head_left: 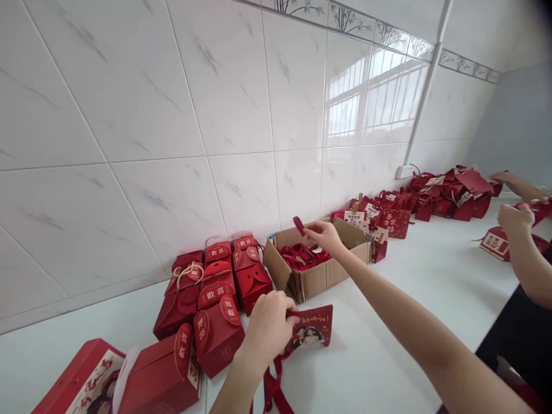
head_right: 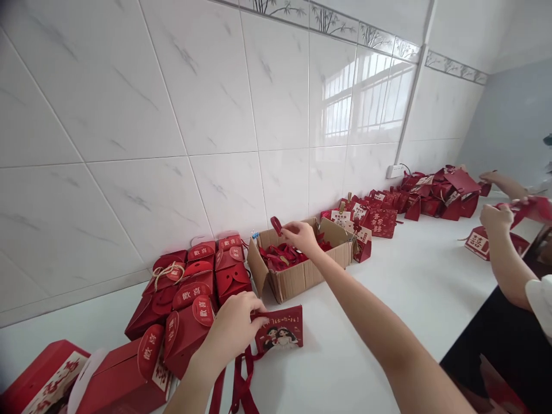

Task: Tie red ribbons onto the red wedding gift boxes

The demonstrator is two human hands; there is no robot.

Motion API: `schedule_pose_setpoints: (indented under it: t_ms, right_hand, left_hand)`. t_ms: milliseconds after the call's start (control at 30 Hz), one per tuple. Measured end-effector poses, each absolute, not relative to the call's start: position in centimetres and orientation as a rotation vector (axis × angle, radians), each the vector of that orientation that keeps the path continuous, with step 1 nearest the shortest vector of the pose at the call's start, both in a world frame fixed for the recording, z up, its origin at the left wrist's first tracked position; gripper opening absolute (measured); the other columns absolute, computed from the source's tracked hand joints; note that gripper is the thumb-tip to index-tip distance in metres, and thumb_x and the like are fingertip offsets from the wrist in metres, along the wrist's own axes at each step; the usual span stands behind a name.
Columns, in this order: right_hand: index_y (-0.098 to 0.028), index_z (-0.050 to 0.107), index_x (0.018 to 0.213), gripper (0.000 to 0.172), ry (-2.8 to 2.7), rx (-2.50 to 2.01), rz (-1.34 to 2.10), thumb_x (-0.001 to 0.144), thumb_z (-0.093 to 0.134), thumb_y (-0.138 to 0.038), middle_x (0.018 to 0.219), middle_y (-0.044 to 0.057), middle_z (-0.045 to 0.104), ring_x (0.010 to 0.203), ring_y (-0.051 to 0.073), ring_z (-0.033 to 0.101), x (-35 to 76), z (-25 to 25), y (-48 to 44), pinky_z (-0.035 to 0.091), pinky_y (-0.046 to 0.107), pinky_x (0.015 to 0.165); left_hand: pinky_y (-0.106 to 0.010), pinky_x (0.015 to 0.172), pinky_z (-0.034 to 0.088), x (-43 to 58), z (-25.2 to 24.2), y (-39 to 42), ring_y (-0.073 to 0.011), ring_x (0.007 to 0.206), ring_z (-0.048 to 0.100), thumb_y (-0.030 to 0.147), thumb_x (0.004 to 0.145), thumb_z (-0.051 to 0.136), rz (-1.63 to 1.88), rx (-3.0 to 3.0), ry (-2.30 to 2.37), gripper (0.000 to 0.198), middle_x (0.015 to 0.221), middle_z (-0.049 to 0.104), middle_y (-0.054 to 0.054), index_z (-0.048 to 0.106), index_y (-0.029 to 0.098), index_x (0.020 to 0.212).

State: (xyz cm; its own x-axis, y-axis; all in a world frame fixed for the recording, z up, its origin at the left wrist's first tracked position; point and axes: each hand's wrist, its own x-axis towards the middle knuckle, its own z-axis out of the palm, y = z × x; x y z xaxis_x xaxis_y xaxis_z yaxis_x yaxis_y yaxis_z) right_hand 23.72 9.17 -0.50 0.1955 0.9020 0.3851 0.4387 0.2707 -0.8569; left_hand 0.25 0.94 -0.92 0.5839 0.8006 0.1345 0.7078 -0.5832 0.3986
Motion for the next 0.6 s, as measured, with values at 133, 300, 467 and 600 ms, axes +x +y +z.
schedule_pose_setpoints:
  t_ms: [133,300,467,600]
  right_hand:
    - [-0.015,0.064,0.087,0.038,-1.335,-1.089,0.670,0.077,0.063,-0.052,0.087,0.007,0.067,0.078,0.020,0.062,21.8,-2.9,2.8,0.049,0.029,0.069]
    - [-0.016,0.068,0.078,0.030,-1.253,-0.996,0.779,0.069,0.072,-0.045,0.077,0.006,0.066,0.072,0.018,0.060,19.3,-6.3,-0.8,0.047,0.028,0.065]
    - [-0.016,0.069,0.073,0.022,-1.156,-0.934,0.884,0.067,0.076,-0.036,0.067,0.003,0.064,0.060,0.015,0.056,17.9,-7.7,-1.8,0.041,0.024,0.054]
    - [-0.017,0.066,0.074,0.026,-0.978,-0.867,1.027,0.066,0.078,-0.038,0.068,0.003,0.065,0.062,0.017,0.059,17.5,-8.5,-2.3,0.044,0.024,0.056]
  left_hand:
    - [-0.031,0.073,0.045,0.8,-1.6,1.4,-0.0215,0.082,0.062,0.014,0.076,0.056,0.535,2.554,1.179,0.016,0.086,0.068,-0.006,0.071,0.019,0.079]
    - [-0.028,0.067,0.045,0.8,-2.0,1.4,-0.0207,0.079,0.063,0.015,0.077,0.053,0.532,2.517,1.172,0.021,0.086,0.071,-0.004,0.072,0.022,0.083]
    - [-0.026,0.065,0.044,0.6,-1.5,0.8,-0.0189,0.079,0.064,0.013,0.076,0.052,0.531,2.556,1.125,0.024,0.086,0.071,0.001,0.072,0.026,0.079]
    - [-0.025,0.066,0.044,0.2,-1.4,0.9,-0.0181,0.079,0.063,0.013,0.076,0.050,0.539,2.598,1.080,0.025,0.086,0.070,0.001,0.071,0.026,0.082]
